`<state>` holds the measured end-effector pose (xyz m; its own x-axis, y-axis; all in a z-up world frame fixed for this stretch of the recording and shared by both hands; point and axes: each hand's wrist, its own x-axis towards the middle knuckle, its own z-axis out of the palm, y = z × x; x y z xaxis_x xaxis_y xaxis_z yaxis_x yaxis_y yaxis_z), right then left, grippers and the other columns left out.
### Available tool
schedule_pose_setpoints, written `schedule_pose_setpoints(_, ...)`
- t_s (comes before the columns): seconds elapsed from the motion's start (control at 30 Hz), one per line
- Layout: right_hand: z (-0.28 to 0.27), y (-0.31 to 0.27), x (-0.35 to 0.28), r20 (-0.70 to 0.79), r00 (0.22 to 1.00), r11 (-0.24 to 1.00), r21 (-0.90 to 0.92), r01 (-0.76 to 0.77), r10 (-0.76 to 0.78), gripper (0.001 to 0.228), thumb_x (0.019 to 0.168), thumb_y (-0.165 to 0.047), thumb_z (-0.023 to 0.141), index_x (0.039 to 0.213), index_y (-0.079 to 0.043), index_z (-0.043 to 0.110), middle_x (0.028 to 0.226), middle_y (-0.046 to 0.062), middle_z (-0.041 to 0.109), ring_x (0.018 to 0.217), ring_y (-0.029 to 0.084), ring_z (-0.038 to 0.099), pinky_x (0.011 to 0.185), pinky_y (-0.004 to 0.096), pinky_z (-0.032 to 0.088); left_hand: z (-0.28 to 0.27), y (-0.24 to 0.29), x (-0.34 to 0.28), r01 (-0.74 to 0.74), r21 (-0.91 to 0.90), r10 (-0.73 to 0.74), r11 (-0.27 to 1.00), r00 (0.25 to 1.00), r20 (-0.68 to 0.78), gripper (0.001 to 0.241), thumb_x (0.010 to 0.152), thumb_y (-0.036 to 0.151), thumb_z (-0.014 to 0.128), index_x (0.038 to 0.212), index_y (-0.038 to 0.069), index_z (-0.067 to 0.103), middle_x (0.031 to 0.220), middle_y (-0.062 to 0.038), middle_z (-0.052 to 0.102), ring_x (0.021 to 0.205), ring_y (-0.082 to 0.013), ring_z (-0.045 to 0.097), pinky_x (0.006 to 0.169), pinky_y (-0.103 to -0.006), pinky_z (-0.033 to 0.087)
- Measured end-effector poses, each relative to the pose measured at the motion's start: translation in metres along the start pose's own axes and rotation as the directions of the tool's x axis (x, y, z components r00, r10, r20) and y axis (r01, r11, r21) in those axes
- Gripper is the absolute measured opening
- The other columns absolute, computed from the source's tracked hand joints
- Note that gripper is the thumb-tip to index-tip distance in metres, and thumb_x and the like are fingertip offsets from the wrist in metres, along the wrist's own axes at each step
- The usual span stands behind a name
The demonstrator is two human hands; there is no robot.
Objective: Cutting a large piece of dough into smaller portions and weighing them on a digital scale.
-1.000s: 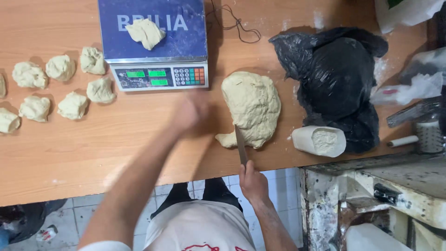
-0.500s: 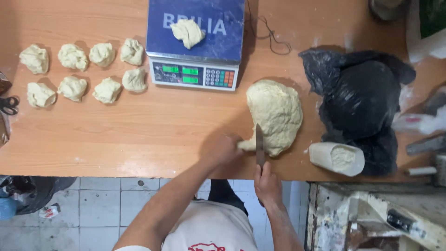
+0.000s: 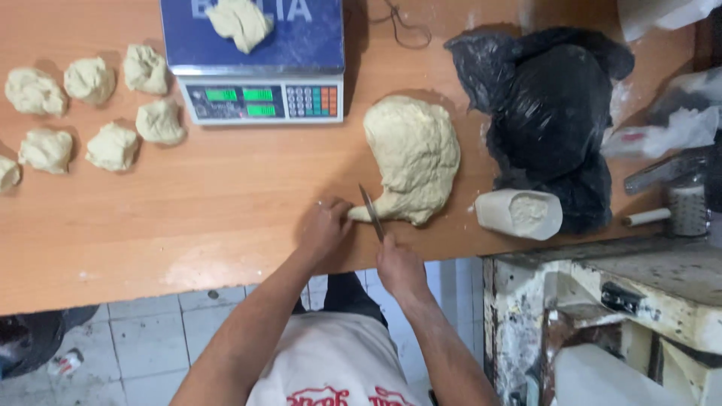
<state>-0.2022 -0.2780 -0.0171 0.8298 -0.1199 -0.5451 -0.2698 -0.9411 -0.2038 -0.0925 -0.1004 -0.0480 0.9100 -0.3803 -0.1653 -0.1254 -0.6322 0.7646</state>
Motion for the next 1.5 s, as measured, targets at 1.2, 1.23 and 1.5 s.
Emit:
schedule_pose_setpoints(1.2, -0.006, 0.032, 0.003, -0.132, 0.987, 0.907, 0.420, -0.027, 0.091, 0.030, 0.100, -0.037, 0.050, 0.108, -0.008, 0.052, 0.077, 0.028, 0.071, 0.079, 0.053, 0.066, 0.067, 0.066, 0.046, -0.219, -0.075, 0.093, -0.061, 0.161, 0.136, 0.985, 0.849, -0.510, 0.089, 0.087, 0.019, 0.083, 0.158, -0.001, 0.034, 0.148, -0.024, 0.052, 0.133, -0.0381, 0.054, 0.114, -0.0483, 0.045)
schedule_pose_setpoints(1.23, -0.013, 0.030, 0.014, -0.137, 0.987, 0.909, 0.417, -0.016, 0.081, 0.030, 0.100, -0.037, 0.050, 0.108, -0.008, 0.052, 0.077, 0.028, 0.071, 0.079, 0.053, 0.066, 0.067, 0.066, 0.046, -0.227, -0.078, 0.093, -0.058, 0.163, 0.136, 0.985, 0.844, -0.519, 0.089, 0.087, 0.019, 0.083, 0.158, -0.001, 0.034, 0.148, -0.024, 0.052, 0.133, -0.0381, 0.054, 0.114, -0.0483, 0.045)
schedule_pose_setpoints(1.5, -0.061, -0.004, 0.062, -0.301, 0.951, 0.908, 0.378, 0.181, -0.064, 0.032, 0.101, -0.036, 0.052, 0.094, -0.005, 0.052, 0.076, 0.026, 0.070, 0.074, 0.049, 0.068, 0.061, 0.060, 0.050, -0.303, -0.040, 0.126, -0.032, 0.093, 0.082, 0.995, 0.797, -0.598, 0.052, 0.092, 0.011, 0.072, 0.140, -0.001, 0.055, 0.123, -0.018, 0.070, 0.117, -0.0323, 0.067, 0.100, -0.0431, 0.052)
